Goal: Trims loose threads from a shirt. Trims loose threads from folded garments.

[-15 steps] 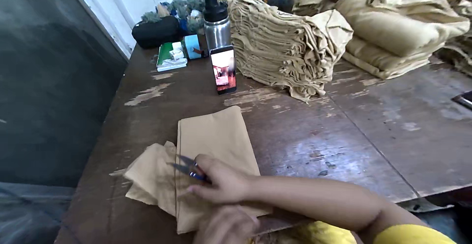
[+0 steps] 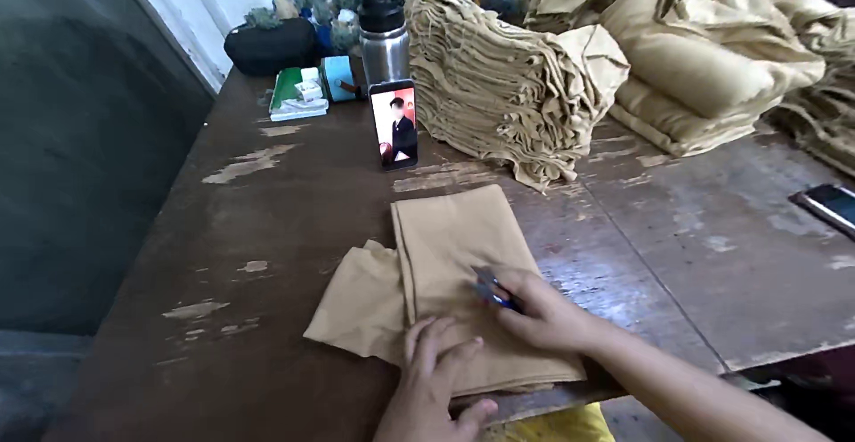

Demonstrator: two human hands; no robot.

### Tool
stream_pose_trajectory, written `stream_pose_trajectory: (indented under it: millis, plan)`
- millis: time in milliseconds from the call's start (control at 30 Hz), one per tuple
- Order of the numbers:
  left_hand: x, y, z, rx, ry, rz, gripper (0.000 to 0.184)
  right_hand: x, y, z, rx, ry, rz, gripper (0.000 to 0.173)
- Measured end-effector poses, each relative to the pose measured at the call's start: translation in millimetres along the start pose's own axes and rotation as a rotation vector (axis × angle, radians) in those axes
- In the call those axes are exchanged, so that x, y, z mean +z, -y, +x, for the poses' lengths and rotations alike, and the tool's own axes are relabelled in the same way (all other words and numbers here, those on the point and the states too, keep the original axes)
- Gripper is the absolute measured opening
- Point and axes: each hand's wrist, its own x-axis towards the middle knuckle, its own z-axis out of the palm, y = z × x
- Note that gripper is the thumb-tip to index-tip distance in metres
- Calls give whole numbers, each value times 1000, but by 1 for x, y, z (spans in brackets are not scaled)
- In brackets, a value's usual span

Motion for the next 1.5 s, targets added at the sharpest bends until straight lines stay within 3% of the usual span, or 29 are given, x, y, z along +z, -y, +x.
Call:
stream_pose_trajectory:
  millis: [133,233,333,433,500,567,633,700,833,933,1067,1133,1167,1233,1300,1333,1433,1500]
  plan:
    - [1,-10,23,25,156,-152,46,-10,16,-55,-25,-8,-95,16]
    - [-22,-13,55,-18,149,81,46,6,-3,-84,-62,-150,-134,19]
    - [-40,0,112,-264,158,191,54,16,-14,-94,-130,-267,-59,29]
    - [-33,39,171,-512,88,108,68,20,-16,-92,-205,-283,-18,38]
    - [-24,52,196,-427,-39,151,51,19,-20,-92,-244,-281,-13,30]
    - [-21,41,209,-260,-147,174,34,18,-21,-96,-259,-287,-5,25]
    - [-21,24,218,-148,-216,129,30,20,-23,-99,-259,-302,-7,22]
    - [-18,24,225,-164,-220,113,31,22,-24,-102,-255,-330,-13,21]
    - [7,69,221,-304,-137,116,32,20,-24,-98,-262,-362,28,24]
    - [10,75,224,-302,-131,165,32,19,-25,-96,-228,-357,12,23]
    - [8,75,225,-221,-214,252,49,20,-22,-94,-183,-357,-14,17]
    - [4,51,209,-66,-267,235,45,23,-19,-95,-158,-394,14,17]
    - [0,31,196,16,-232,181,38,25,-17,-94,-141,-413,45,18]
    - [-6,-9,160,124,-1,41,27,29,-12,-94,-116,-464,149,16]
    - [-4,-36,119,157,265,-26,31,27,-5,-92,-98,-508,238,16]
    - [0,-41,100,162,301,-11,32,23,-2,-90,-95,-529,274,16]
    - [20,-33,57,166,47,99,19,10,8,-87,-103,-571,278,17]
    - [30,-27,42,93,-148,89,24,0,15,-85,-109,-600,210,17]
